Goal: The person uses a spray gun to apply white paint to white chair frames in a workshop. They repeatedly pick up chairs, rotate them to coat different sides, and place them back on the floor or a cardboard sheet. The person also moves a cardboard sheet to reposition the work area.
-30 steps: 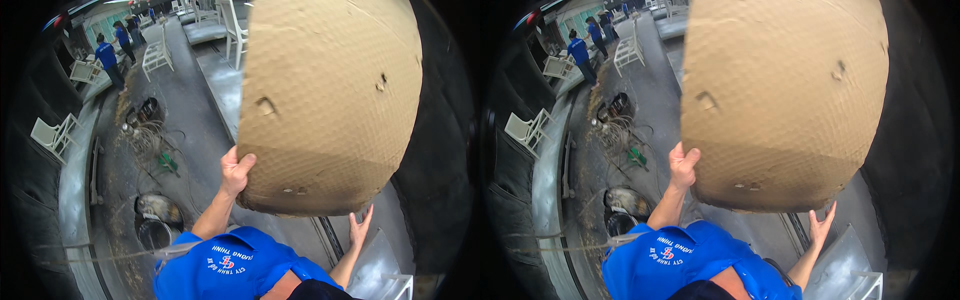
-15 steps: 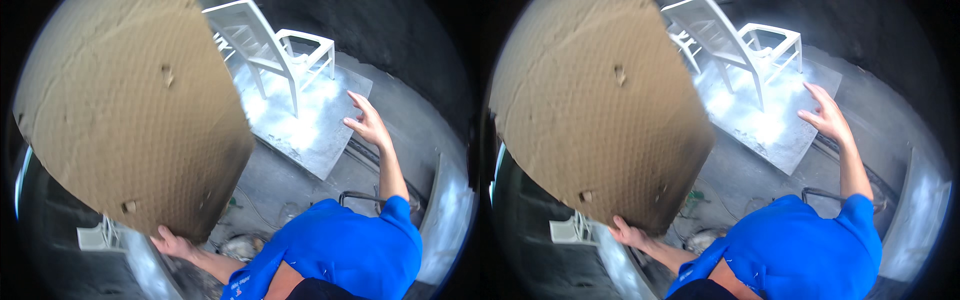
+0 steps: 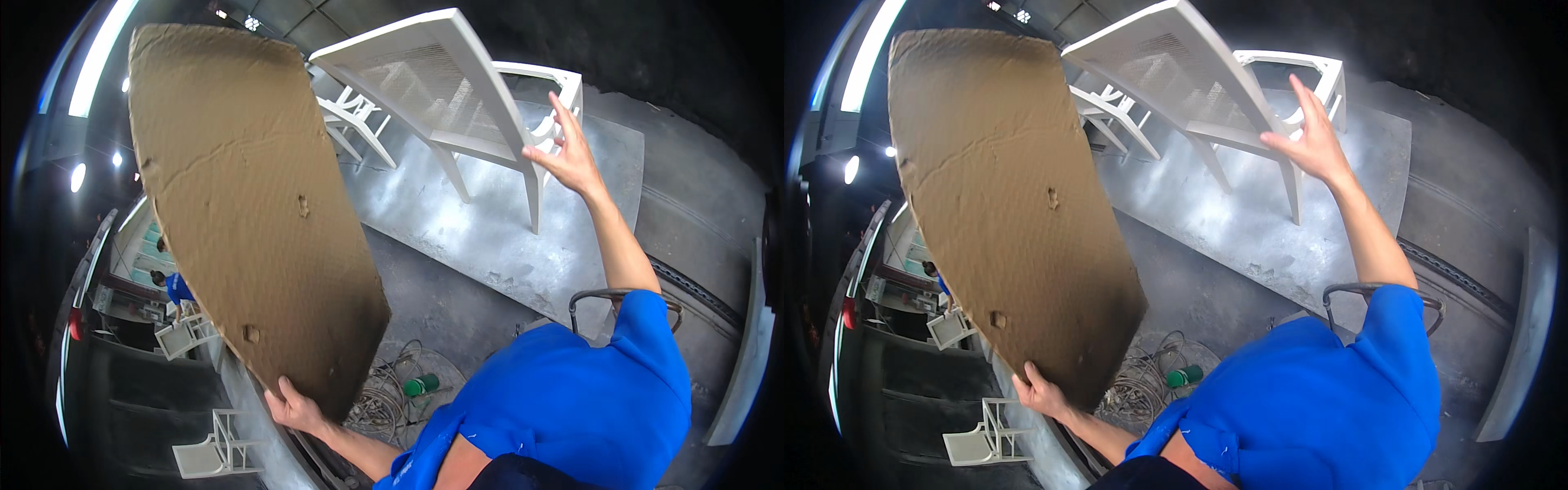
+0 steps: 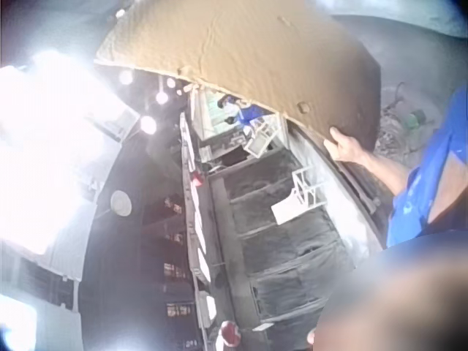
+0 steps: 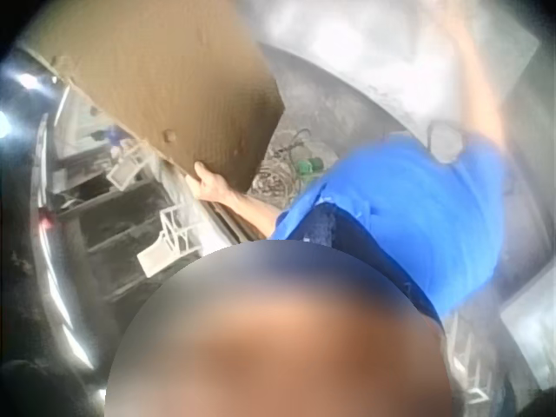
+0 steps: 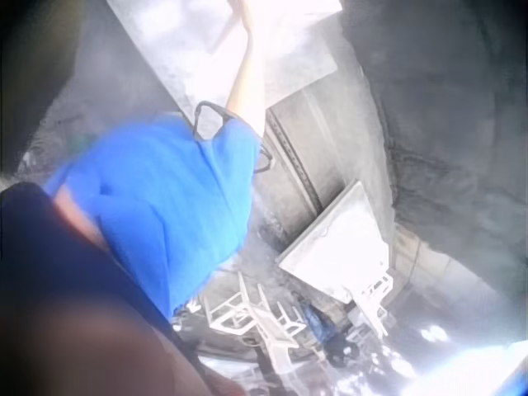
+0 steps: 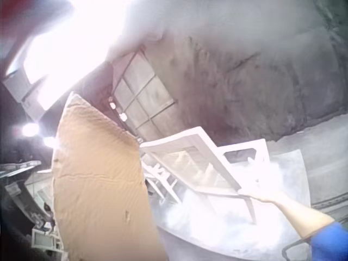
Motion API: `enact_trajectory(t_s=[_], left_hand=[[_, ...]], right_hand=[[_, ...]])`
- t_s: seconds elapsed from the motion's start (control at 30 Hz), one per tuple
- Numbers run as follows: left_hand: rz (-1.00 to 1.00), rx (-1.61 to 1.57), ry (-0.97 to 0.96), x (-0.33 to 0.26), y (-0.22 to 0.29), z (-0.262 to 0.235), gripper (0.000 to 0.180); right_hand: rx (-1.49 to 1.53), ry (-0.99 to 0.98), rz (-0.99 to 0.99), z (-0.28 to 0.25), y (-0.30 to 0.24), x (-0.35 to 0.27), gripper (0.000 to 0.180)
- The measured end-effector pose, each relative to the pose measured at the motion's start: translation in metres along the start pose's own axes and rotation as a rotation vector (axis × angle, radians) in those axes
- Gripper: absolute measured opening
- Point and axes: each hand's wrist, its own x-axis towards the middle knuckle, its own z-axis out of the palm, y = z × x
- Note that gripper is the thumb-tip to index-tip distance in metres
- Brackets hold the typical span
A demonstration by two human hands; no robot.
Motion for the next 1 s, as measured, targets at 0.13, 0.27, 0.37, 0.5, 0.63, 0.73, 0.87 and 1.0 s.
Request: enact_trajectory(t_s=[0.13,0.27,0.37,0.5,0.63,0.73,0.87,1.0], left_hand=[[0.014,-0.076,-0.074,0.041,-0.030,0.073,0.014],[0.058,-0.172,-0.174,0.092,-0.075,0.177,0.013],[0.057,-0.291,-0.285,0.122,-0.113,0.265,0.013],[-0.016,-0.281,-0.481,0.152,-0.156,0.390,0.016],[-0.107,-0.282,-0.686,0.156,-0.195,0.509,0.030],[-0.196,-0.318,-0.898,0.147,-0.220,0.597,0.035],[-0.236,-0.294,-1.148,0.138,-0.241,0.709,0.035],[-0.089,0.036,-0.982,0.125,-0.260,0.784,0.043]], right_hand=[[-0.038,0.097,-0.005,0.050,0.004,0.046,0.104],[0.173,0.181,-0.014,0.102,0.012,0.067,0.073],[0.047,0.294,0.040,0.107,0.027,0.069,0.056],[-0.042,0.297,0.033,0.081,0.050,0.058,0.044],[-0.074,0.438,0.311,0.040,0.064,0.023,0.048],[-0.110,0.424,0.251,0.016,0.073,0.000,0.055],[-0.127,0.443,0.252,-0.004,0.081,-0.017,0.073],[-0.146,0.432,0.292,-0.015,0.072,-0.026,0.065]])
